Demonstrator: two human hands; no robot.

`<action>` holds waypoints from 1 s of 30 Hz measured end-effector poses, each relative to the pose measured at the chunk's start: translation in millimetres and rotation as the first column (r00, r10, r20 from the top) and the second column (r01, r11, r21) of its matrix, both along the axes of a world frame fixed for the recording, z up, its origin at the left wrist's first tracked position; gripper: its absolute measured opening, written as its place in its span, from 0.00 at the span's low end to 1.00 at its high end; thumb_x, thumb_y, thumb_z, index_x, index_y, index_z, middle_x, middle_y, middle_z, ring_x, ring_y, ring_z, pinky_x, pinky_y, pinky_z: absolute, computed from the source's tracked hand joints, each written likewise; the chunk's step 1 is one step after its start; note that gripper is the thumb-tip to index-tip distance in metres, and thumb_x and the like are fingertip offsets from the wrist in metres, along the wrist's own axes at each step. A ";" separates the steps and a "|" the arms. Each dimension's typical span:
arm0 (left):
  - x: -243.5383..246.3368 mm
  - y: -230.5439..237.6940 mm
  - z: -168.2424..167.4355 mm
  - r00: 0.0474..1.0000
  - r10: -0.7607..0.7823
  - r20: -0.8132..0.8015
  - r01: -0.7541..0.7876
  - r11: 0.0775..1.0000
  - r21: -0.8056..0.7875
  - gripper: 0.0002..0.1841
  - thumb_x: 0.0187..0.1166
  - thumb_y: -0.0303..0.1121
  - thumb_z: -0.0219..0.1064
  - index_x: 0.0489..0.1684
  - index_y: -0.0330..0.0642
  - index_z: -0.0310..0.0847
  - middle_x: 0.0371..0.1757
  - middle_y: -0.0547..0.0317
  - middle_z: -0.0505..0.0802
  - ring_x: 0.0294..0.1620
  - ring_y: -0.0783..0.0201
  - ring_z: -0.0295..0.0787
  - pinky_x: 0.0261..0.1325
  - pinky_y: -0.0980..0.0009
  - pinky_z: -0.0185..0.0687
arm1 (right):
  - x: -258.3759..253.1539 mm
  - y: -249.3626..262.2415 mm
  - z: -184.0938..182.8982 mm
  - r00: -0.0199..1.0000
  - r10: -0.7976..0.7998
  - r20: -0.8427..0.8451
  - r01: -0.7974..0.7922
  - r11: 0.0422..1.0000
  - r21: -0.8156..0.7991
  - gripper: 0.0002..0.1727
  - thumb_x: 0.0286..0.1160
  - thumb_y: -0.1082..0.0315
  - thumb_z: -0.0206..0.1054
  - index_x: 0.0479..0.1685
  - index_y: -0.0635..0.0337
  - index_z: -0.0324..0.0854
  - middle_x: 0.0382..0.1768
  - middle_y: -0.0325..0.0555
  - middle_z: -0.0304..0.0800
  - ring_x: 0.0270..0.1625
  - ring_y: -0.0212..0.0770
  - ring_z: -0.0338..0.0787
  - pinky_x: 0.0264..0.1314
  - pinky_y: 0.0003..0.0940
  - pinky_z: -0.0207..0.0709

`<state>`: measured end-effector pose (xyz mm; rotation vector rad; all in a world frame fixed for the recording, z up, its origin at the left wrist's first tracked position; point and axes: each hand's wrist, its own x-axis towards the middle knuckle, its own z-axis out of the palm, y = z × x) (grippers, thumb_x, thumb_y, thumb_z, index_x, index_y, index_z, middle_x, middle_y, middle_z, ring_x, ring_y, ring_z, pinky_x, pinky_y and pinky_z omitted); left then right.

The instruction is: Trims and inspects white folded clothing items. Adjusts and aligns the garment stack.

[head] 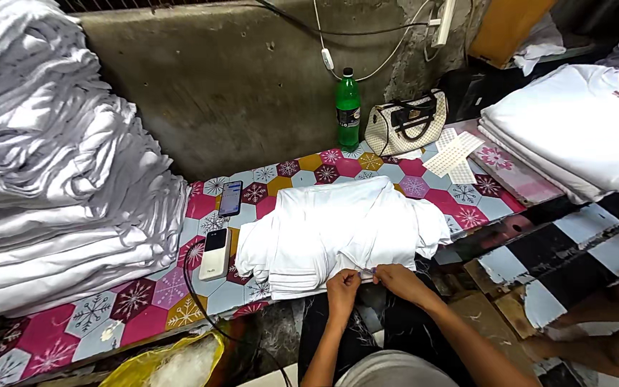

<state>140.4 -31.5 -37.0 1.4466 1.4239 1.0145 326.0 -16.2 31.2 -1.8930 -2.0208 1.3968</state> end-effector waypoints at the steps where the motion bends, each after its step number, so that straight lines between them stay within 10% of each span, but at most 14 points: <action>1: -0.9 -0.1 0.7 1.000 0.006 0.029 -0.005 0.999 -0.045 0.06 0.75 0.27 0.70 0.36 0.32 0.92 0.29 0.55 0.93 0.29 0.71 0.89 0.42 0.72 0.87 | 1.6 -3.4 2.2 1.000 0.004 -0.003 -0.004 1.000 0.018 0.27 0.96 0.54 0.43 0.57 0.65 0.85 0.46 0.61 0.90 0.55 0.59 0.88 0.62 0.62 0.75; 5: 1.8 0.7 4.1 0.968 0.032 0.247 0.013 0.983 -0.180 0.05 0.77 0.24 0.69 0.38 0.29 0.88 0.25 0.57 0.92 0.24 0.71 0.90 0.36 0.72 0.90 | -10.5 -17.2 -16.4 0.995 -0.092 0.036 0.070 0.913 0.402 0.27 0.74 0.52 0.75 0.64 0.63 0.83 0.54 0.59 0.90 0.49 0.59 0.92 0.52 0.61 0.83; 9: 3.7 -0.7 6.5 0.941 0.061 0.333 0.013 0.976 -0.217 0.03 0.77 0.22 0.69 0.38 0.29 0.87 0.24 0.59 0.92 0.23 0.71 0.89 0.34 0.73 0.90 | -21.3 -10.3 -63.6 0.984 -0.157 -0.089 0.163 0.561 0.811 0.11 0.65 0.67 0.76 0.44 0.62 0.92 0.41 0.54 0.93 0.31 0.52 0.93 0.29 0.51 0.86; 13: -4.8 4.5 5.3 0.964 0.057 0.258 -0.003 0.979 -0.204 0.05 0.79 0.24 0.68 0.42 0.30 0.87 0.28 0.58 0.92 0.26 0.71 0.89 0.37 0.73 0.88 | -12.4 -1.0 -41.5 0.962 -0.138 -0.234 0.248 0.796 0.553 0.11 0.76 0.69 0.70 0.48 0.65 0.93 0.48 0.55 0.93 0.48 0.51 0.93 0.56 0.52 0.85; 16: -4.7 11.3 13.5 0.945 -0.060 0.322 0.132 0.969 -0.208 0.20 0.82 0.28 0.66 0.68 0.25 0.77 0.50 0.47 0.92 0.38 0.66 0.91 0.49 0.67 0.90 | -3.5 8.3 -31.6 0.919 -0.162 -0.359 0.297 0.884 0.362 0.12 0.80 0.67 0.68 0.46 0.69 0.91 0.47 0.54 0.90 0.48 0.44 0.88 0.58 0.42 0.81; 25: 4.8 17.9 23.2 0.926 0.036 0.376 0.059 0.970 -0.237 0.06 0.80 0.23 0.67 0.42 0.27 0.89 0.22 0.59 0.90 0.18 0.73 0.84 0.27 0.75 0.85 | -7.9 13.1 -26.9 0.775 -0.361 -0.518 0.423 0.906 0.001 0.09 0.80 0.67 0.69 0.43 0.66 0.87 0.28 0.37 0.81 0.25 0.25 0.72 0.31 0.24 0.68; 30: 2.0 6.9 15.5 0.886 0.100 0.453 0.020 0.967 -0.253 0.05 0.79 0.22 0.66 0.38 0.28 0.87 0.20 0.59 0.90 0.17 0.72 0.84 0.26 0.75 0.85 | -7.4 9.5 -25.9 0.825 -0.318 -0.467 0.388 0.920 0.059 0.16 0.88 0.62 0.61 0.47 0.68 0.86 0.33 0.43 0.85 0.32 0.30 0.78 0.40 0.30 0.73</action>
